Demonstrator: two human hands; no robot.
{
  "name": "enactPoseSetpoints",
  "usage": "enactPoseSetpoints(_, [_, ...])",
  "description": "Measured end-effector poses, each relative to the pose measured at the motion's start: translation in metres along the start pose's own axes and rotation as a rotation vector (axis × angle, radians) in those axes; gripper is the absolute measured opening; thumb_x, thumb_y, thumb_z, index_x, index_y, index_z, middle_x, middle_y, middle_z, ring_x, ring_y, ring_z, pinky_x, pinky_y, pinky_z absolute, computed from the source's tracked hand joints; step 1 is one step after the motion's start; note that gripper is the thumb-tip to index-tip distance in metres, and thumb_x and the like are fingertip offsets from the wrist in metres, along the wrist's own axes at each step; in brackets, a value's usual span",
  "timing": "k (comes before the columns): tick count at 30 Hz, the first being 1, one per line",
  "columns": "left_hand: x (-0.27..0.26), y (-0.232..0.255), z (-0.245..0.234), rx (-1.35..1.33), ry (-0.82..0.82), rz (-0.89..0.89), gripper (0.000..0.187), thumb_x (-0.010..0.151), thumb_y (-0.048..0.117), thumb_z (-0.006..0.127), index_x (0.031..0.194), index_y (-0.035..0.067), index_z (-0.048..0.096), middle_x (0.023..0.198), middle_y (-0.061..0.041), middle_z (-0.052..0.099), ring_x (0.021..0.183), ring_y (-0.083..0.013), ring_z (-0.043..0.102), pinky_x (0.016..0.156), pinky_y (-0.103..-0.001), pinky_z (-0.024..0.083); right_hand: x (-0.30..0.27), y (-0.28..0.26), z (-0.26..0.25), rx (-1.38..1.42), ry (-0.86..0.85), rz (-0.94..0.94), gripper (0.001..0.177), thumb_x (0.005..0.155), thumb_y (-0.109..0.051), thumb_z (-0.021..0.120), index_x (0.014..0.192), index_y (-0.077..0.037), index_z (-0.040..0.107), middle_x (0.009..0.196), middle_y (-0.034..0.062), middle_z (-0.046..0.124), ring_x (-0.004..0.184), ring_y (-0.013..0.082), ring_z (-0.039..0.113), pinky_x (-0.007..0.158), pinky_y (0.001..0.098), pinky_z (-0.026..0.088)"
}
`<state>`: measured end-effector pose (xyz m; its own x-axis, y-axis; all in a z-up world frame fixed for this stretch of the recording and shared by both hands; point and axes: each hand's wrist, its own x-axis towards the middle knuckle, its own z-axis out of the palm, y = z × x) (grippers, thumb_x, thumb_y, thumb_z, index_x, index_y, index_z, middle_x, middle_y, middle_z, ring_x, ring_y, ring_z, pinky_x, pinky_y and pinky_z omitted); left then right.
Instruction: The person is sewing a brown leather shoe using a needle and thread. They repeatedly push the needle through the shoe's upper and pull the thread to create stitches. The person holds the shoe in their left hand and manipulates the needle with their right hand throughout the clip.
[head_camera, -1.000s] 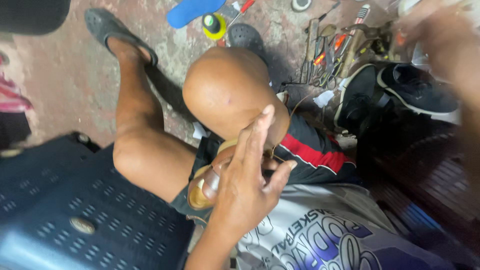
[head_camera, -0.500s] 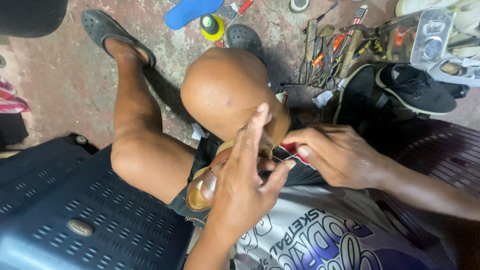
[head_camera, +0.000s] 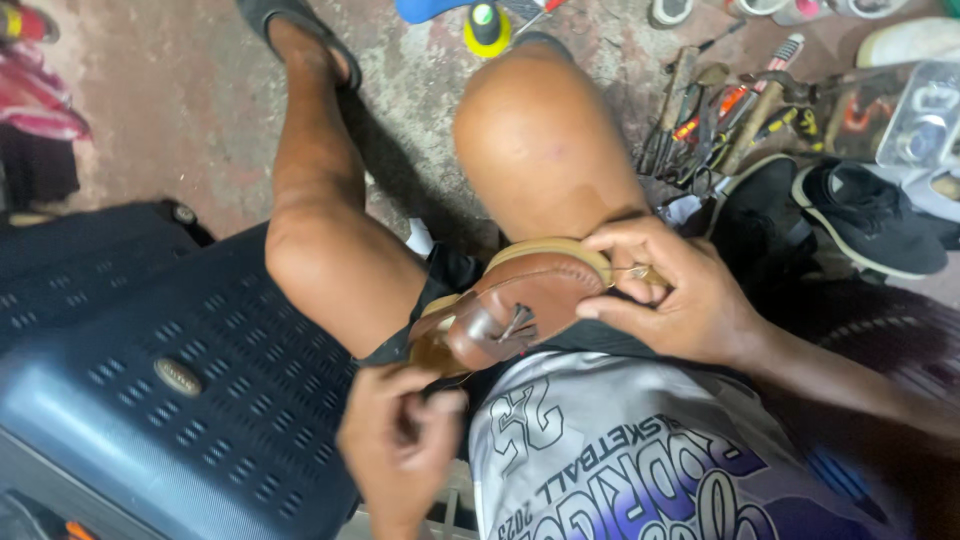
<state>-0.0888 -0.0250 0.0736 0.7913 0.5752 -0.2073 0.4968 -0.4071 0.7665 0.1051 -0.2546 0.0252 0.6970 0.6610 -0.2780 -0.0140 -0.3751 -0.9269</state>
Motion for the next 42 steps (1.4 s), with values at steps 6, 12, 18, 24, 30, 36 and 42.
enactPoseSetpoints(6, [-0.003, -0.018, 0.032, 0.236, -0.076, 0.177, 0.023, 0.084, 0.019, 0.082, 0.100, 0.004, 0.074, 0.102, -0.010, 0.074, 0.077, -0.0267, 0.072, 0.064, -0.035, 0.056, 0.007, 0.001, 0.005, -0.029, 0.032, -0.048, 0.048, 0.079, -0.008, 0.086, 0.121, -0.006, 0.062, 0.075, -0.0074, 0.046, 0.066, 0.0019, 0.041, 0.062, 0.0196, 0.039])
enactPoseSetpoints(12, [-0.004, -0.038, 0.024, -0.171, -0.148, -0.102, 0.012, 0.091, 0.010, 0.069, 0.099, 0.002, 0.074, 0.097, -0.010, 0.077, 0.077, -0.0170, 0.078, 0.062, -0.029, 0.060, 0.008, 0.008, 0.007, -0.048, 0.071, -0.088, 0.050, 0.079, -0.004, 0.085, 0.122, -0.006, 0.060, 0.087, -0.0076, 0.053, 0.073, 0.0009, 0.045, 0.066, 0.0184, 0.040])
enactPoseSetpoints(18, [-0.007, -0.059, 0.030, -1.194, -0.041, -0.208, 0.016, 0.100, 0.010, 0.057, 0.087, 0.003, 0.063, 0.120, -0.015, 0.070, 0.069, -0.0121, 0.060, 0.056, -0.022, 0.045, 0.001, 0.012, 0.014, 0.036, 0.098, -0.007, 0.055, 0.080, -0.002, 0.086, 0.127, -0.007, 0.059, 0.079, -0.0083, 0.045, 0.066, 0.0007, 0.037, 0.063, 0.0185, 0.035])
enactPoseSetpoints(24, [-0.002, -0.046, 0.027, -0.778, -0.021, -0.271, 0.017, 0.105, 0.017, 0.057, 0.104, 0.004, 0.068, 0.083, -0.008, 0.060, 0.065, -0.0136, 0.057, 0.053, -0.026, 0.048, -0.002, 0.013, 0.015, 0.013, 0.075, -0.084, 0.066, 0.072, -0.005, 0.091, 0.128, -0.007, 0.057, 0.079, -0.0088, 0.041, 0.066, 0.0016, 0.034, 0.062, 0.0182, 0.034])
enactPoseSetpoints(30, [0.002, -0.035, 0.008, 0.213, 0.032, 0.199, 0.025, 0.083, 0.020, 0.080, 0.084, 0.002, 0.063, 0.077, -0.008, 0.055, 0.069, -0.0173, 0.053, 0.059, -0.033, 0.044, -0.001, 0.013, 0.022, -0.034, 0.131, 0.000, 0.059, 0.073, -0.006, 0.091, 0.123, -0.007, 0.060, 0.081, -0.0093, 0.046, 0.063, 0.0003, 0.037, 0.058, 0.0183, 0.035])
enactPoseSetpoints(36, [-0.048, -0.065, -0.024, 0.276, 0.372, -0.163, 0.041, 0.090, 0.015, 0.081, 0.062, -0.001, 0.055, 0.057, -0.009, 0.047, 0.051, -0.0157, 0.044, 0.052, -0.033, 0.036, 0.007, 0.022, 0.014, 0.018, 0.140, -0.045, 0.054, 0.074, -0.002, 0.091, 0.119, -0.004, 0.061, 0.089, -0.0059, 0.056, 0.064, -0.0020, 0.042, 0.061, 0.0167, 0.040])
enactPoseSetpoints(42, [-0.088, -0.105, -0.008, 0.477, 0.590, -0.486, 0.049, 0.099, 0.022, 0.081, 0.063, -0.001, 0.055, 0.054, -0.011, 0.051, 0.048, -0.0162, 0.048, 0.049, -0.033, 0.038, 0.012, 0.031, 0.001, 0.299, 0.113, -0.017, 0.055, 0.077, 0.004, 0.086, 0.123, -0.003, 0.057, 0.089, -0.0080, 0.057, 0.076, -0.0025, 0.048, 0.070, 0.0163, 0.044])
